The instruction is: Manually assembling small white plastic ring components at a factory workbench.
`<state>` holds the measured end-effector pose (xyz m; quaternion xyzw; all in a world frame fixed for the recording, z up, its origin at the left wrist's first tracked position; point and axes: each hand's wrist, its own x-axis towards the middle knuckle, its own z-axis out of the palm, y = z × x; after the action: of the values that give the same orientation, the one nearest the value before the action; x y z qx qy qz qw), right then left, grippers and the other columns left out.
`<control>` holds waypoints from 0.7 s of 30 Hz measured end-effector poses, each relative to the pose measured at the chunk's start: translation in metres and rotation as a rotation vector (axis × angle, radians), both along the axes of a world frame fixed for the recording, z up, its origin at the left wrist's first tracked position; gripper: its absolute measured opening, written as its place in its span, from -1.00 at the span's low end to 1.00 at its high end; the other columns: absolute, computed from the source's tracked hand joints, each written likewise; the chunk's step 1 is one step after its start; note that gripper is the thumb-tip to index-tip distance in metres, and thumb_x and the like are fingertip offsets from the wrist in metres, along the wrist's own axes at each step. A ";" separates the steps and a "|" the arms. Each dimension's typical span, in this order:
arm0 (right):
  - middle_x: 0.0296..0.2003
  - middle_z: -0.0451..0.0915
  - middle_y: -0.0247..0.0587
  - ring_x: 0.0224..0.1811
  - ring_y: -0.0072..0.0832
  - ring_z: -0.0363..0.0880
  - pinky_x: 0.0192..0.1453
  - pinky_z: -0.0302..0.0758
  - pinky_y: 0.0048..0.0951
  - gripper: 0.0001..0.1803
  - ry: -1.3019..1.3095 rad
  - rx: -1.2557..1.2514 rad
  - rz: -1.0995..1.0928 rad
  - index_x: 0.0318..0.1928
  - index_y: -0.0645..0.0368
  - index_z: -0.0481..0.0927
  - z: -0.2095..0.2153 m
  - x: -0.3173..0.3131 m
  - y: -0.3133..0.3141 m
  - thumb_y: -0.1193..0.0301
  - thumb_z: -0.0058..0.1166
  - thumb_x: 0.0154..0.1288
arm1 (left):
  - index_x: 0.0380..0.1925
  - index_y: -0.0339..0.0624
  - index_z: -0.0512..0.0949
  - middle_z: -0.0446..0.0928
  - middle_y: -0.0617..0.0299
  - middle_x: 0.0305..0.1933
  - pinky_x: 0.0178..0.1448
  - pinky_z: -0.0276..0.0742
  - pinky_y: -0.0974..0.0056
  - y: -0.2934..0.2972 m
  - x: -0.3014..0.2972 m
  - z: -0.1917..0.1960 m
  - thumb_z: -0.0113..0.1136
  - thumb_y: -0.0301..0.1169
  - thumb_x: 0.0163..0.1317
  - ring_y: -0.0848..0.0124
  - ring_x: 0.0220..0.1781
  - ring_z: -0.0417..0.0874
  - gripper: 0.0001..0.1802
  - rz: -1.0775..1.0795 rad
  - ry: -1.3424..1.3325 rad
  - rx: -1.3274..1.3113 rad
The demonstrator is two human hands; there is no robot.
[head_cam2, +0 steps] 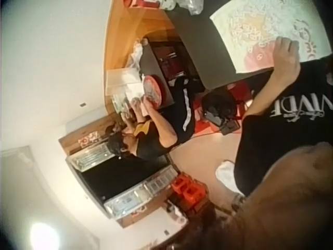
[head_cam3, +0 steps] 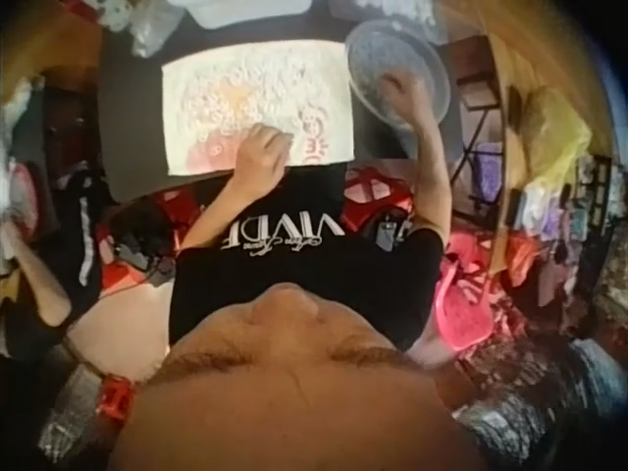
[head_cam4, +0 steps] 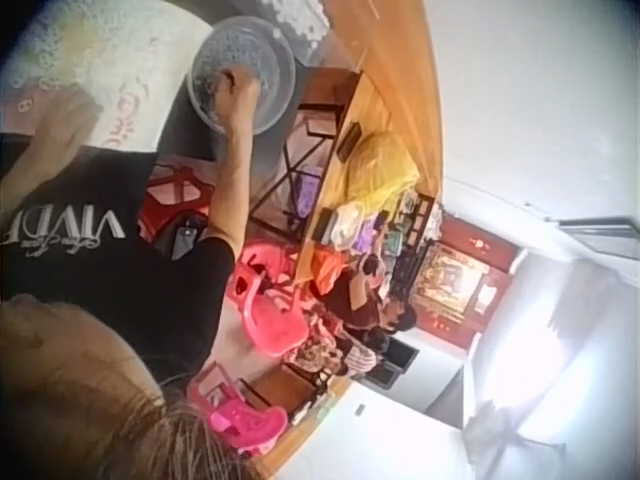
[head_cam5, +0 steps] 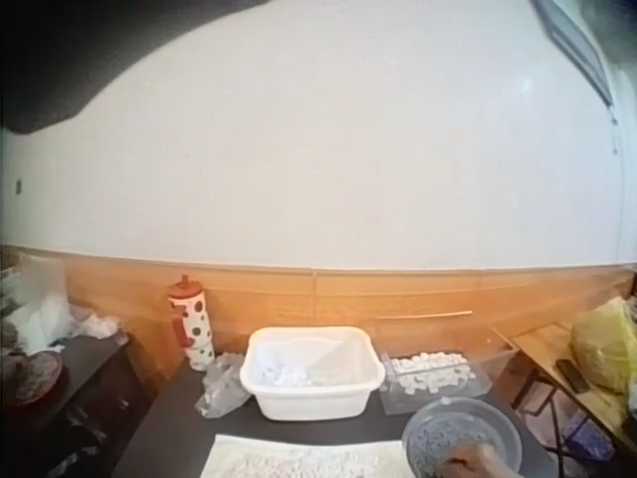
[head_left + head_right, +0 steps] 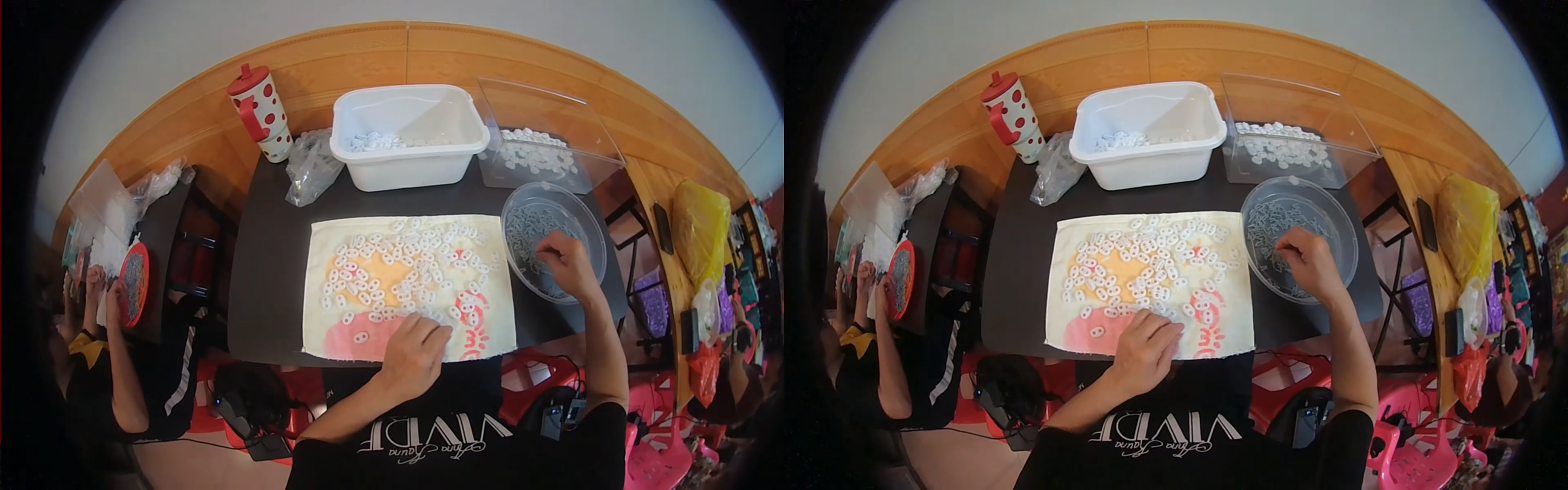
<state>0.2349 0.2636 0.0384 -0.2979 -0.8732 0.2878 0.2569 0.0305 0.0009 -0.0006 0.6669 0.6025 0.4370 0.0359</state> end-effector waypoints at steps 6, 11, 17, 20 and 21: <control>-0.50 0.55 -0.35 -0.44 -0.63 0.46 -0.32 0.38 -0.54 -0.95 0.081 -0.179 -0.086 -0.38 0.32 0.60 -0.004 0.004 0.005 0.62 0.19 0.24 | -0.17 -0.32 0.60 0.49 0.07 -0.30 -0.20 0.46 0.13 0.003 0.002 -0.001 0.26 -0.68 -0.01 0.10 -0.25 0.50 -0.67 -0.010 0.006 0.010; -0.50 0.55 -0.39 -0.45 -0.68 0.44 -0.35 0.36 -0.56 -0.93 0.069 -0.255 -0.071 -0.40 0.31 0.59 -0.005 0.004 0.006 0.63 0.21 0.23 | -0.17 -0.33 0.59 0.49 0.07 -0.30 -0.21 0.46 0.14 0.001 0.003 -0.002 0.25 -0.69 -0.03 0.12 -0.25 0.50 -0.66 0.002 0.004 0.010; -0.47 0.58 -0.34 -0.41 -0.65 0.52 -0.31 0.42 -0.56 -0.92 0.024 -0.159 -0.072 -0.34 0.32 0.60 -0.003 0.000 0.004 0.68 0.22 0.16 | -0.18 -0.34 0.59 0.49 0.07 -0.28 -0.20 0.48 0.14 -0.002 0.008 -0.001 0.24 -0.70 -0.04 0.11 -0.24 0.51 -0.66 -0.023 0.030 0.022; -0.45 0.61 -0.31 -0.38 -0.64 0.54 -0.29 0.45 -0.54 -0.89 -0.021 -0.146 -0.072 -0.31 0.31 0.61 0.002 0.001 0.003 0.69 0.22 0.14 | -0.18 -0.35 0.57 0.51 0.03 -0.24 -0.15 0.50 0.11 -0.002 0.006 -0.003 0.23 -0.70 -0.04 0.07 -0.20 0.52 -0.67 -0.067 0.038 0.009; -0.44 0.62 -0.30 -0.36 -0.63 0.55 -0.28 0.46 -0.52 -0.89 -0.026 -0.173 -0.054 -0.30 0.30 0.62 0.002 0.001 0.003 0.68 0.23 0.14 | -0.19 -0.35 0.55 0.52 -0.01 -0.19 -0.11 0.51 0.08 -0.002 0.003 -0.006 0.22 -0.70 -0.05 0.03 -0.17 0.52 -0.67 -0.053 0.035 -0.010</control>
<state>0.2359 0.2671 0.0406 -0.3464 -0.8399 0.3513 0.2264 0.0332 -0.0009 -0.0063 0.6899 0.5874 0.4211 0.0399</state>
